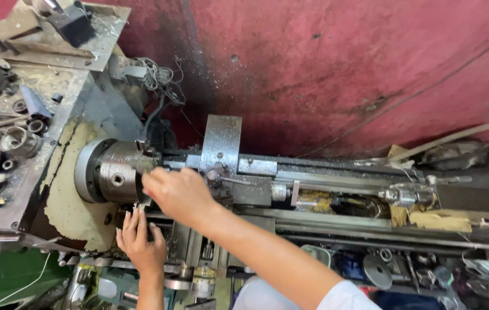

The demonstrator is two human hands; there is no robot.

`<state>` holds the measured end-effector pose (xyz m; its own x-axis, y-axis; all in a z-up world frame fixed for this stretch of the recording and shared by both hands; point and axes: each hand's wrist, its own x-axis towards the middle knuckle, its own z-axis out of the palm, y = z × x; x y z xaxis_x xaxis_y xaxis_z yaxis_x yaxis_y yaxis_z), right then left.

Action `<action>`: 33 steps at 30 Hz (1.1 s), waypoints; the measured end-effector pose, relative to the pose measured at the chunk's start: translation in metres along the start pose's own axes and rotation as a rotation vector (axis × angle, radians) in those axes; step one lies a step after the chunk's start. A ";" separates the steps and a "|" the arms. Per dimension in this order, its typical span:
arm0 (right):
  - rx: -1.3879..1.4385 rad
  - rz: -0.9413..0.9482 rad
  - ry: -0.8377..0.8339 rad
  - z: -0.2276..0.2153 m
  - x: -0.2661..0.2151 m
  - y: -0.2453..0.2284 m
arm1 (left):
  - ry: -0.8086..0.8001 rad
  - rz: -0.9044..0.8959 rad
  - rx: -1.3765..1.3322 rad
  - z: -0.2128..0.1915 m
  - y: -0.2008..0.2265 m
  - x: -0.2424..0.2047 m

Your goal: The person uses a brush to clean metal shavings and debris from the bed and carriage of a metal lathe. They move the carriage along the bed to access different areas while sweeping the metal chips away.

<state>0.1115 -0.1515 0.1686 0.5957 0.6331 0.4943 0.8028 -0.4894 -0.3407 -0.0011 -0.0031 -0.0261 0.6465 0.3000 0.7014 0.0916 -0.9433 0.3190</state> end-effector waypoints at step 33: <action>-0.278 -0.075 0.113 -0.019 -0.146 0.013 | 0.119 0.091 -0.155 0.012 -0.006 0.005</action>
<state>0.0341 -0.2615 0.1068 0.5156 0.6106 0.6011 0.7973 -0.5989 -0.0755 0.0111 0.0020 -0.0320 0.5518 0.2380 0.7993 -0.0868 -0.9368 0.3388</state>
